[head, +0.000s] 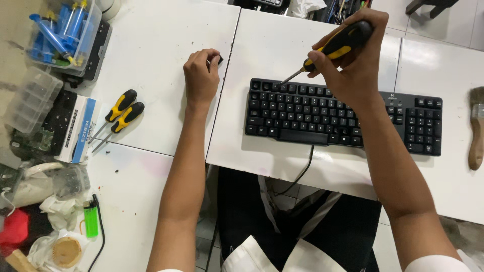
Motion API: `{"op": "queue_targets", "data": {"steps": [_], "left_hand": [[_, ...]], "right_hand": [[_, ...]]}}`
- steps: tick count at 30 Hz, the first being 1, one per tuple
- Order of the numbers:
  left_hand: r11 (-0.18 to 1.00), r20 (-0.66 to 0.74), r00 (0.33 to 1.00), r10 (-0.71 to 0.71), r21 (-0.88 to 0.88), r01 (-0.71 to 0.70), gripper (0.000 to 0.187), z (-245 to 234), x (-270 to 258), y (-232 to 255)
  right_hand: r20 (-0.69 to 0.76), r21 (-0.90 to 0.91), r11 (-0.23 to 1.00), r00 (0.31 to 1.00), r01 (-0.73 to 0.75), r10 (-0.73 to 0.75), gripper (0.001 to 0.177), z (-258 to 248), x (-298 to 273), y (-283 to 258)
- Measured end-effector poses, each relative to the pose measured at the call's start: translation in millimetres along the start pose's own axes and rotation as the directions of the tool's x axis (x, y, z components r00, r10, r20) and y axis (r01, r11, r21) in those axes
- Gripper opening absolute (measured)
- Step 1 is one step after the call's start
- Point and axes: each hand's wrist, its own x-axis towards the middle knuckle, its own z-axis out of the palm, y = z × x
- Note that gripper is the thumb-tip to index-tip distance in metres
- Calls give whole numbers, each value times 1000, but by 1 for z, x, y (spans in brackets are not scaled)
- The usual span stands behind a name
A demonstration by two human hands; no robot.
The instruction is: The person uses a screwdriver to pry off individual keycaps from a black computer keyboard. Each removed keycap is placed in a row on the white workbench. The person continues this process for the entire duration of the clip.
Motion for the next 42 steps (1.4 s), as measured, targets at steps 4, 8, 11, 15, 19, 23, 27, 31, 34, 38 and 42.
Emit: {"op": "queue_targets", "data": {"steps": [4, 8, 11, 15, 19, 23, 27, 31, 34, 38, 42], "left_hand": [[1000, 31, 999, -29, -4, 29, 12, -3, 0, -5], [995, 51, 994, -95, -4, 96, 17, -3, 2, -4], [996, 25, 996, -85, -27, 86, 18, -5, 2, -6], [994, 163, 982, -96, -32, 102, 34, -17, 6, -4], [998, 153, 988, -32, -52, 41, 26, -12, 3, -14], [999, 17, 999, 48, 8, -48, 22, -6, 2, -16], [996, -72, 994, 84, 37, -81, 13, -2, 5, -10], [981, -131, 976, 172, 110, -158, 9, -3, 8, -11], [985, -105, 980, 167, 71, -160, 16, -2, 7, -13], [981, -57, 981, 184, 67, -181, 15, -3, 6, -9], [989, -25, 989, 145, -5, -146, 14, -10, 9, 8]], "right_hand": [[7, 1, 1000, 1000, -5, 5, 61, -1, 0, 0], [11, -5, 1000, 1000, 20, -20, 60, -2, 1, 0], [15, 9, 1000, 1000, 9, -9, 60, -2, 1, 1], [20, 6, 1000, 1000, 14, -14, 59, -4, 2, 1], [34, -7, 999, 999, 43, -42, 59, -6, 2, 0], [36, -3, 1000, 999, 19, -19, 61, -6, 1, -3], [41, -35, 999, 999, 25, -23, 60, -6, 0, -3], [-15, 42, 992, 993, 117, -116, 54, -13, 3, 19], [-86, 166, 986, 996, 23, -9, 45, -20, 1, 47], [-181, 187, 982, 983, 3, 32, 41, -27, -3, 71], [-344, 335, 940, 922, -56, 178, 37, -28, -11, 108]]}}
